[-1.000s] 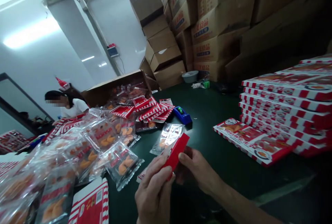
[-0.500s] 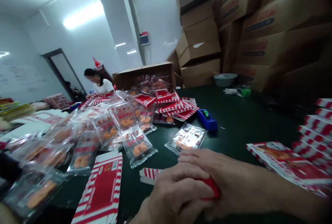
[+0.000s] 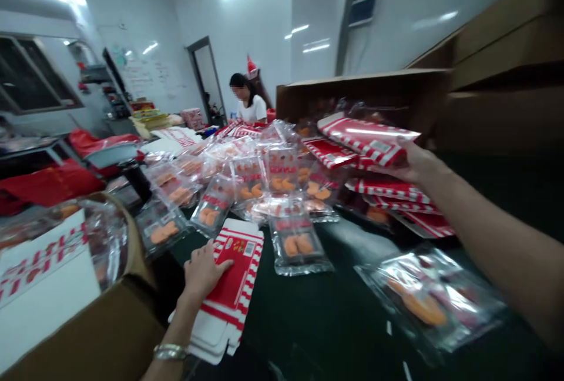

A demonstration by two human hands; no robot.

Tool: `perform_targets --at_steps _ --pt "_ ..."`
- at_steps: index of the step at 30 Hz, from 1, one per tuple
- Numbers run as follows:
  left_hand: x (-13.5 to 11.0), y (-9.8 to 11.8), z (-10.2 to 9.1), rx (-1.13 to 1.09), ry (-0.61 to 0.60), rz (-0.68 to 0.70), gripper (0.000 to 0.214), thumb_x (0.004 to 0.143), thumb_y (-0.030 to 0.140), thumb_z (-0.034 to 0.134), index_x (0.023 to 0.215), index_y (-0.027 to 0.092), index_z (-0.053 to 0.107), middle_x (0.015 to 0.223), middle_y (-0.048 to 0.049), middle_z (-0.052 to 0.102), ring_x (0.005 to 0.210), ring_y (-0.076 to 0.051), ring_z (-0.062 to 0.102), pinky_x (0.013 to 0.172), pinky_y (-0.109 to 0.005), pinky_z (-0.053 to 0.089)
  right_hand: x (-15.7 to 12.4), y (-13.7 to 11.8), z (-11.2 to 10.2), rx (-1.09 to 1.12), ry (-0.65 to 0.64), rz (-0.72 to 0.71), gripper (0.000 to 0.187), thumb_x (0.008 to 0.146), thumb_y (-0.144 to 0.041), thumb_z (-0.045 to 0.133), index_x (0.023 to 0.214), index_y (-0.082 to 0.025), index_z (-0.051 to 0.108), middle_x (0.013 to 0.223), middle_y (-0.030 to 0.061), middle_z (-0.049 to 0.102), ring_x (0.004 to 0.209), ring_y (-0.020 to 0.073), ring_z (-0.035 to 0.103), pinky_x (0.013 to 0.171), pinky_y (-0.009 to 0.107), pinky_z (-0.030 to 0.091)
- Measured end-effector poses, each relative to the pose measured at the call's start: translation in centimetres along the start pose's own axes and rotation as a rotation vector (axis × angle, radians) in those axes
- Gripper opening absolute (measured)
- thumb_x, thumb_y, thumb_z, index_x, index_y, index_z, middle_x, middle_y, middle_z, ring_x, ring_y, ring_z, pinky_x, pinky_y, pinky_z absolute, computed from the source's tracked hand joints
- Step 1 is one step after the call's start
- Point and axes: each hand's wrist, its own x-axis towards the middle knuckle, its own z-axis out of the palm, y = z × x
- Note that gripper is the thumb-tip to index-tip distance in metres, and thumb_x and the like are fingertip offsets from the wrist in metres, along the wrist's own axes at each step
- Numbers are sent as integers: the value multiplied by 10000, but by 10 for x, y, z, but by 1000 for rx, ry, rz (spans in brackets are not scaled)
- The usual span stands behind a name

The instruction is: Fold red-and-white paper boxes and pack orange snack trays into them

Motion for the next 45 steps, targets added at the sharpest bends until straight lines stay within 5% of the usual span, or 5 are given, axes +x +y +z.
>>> perform_targets --at_steps 17,24,31,40,45 --pt "-43 55 -14 -1082 -29 119 403 756 315 608 1116 181 485 954 -57 698 798 -186 688 731 -313 535 -181 52 42 -293 -948 -124 500 764 -467 637 1162 -167 606 1050 121 698 889 257 662 714 364 543" --pt "-119 97 37 -1034 30 191 456 725 232 700 1151 198 542 929 -39 660 873 -188 626 838 -334 474 -209 35 -48 -673 -932 -236 184 837 -333 564 934 -214 664 788 31 692 688 179 630 589 252 474" --pt "-132 127 44 -1199 -830 268 385 646 239 762 1004 128 675 909 -66 725 824 -226 657 781 -337 504 -226 25 -77 -912 -971 -255 237 867 -394 542 960 -228 684 825 59 684 728 209 612 679 321 479" --pt "-107 114 58 -1244 -1095 145 308 649 348 759 809 86 751 742 -88 751 701 -215 673 770 -341 512 -246 66 -77 -215 -1126 617 922 775 -435 690 1507 -309 144 1389 85 516 1188 336 550 977 488 466" --pt "-109 106 66 -1287 -542 11 187 711 286 714 811 128 706 1024 -104 721 1006 -244 630 939 -361 463 -260 64 -85 75 -838 967 1016 787 -315 699 1506 -330 -20 1179 81 676 933 321 693 815 500 572"
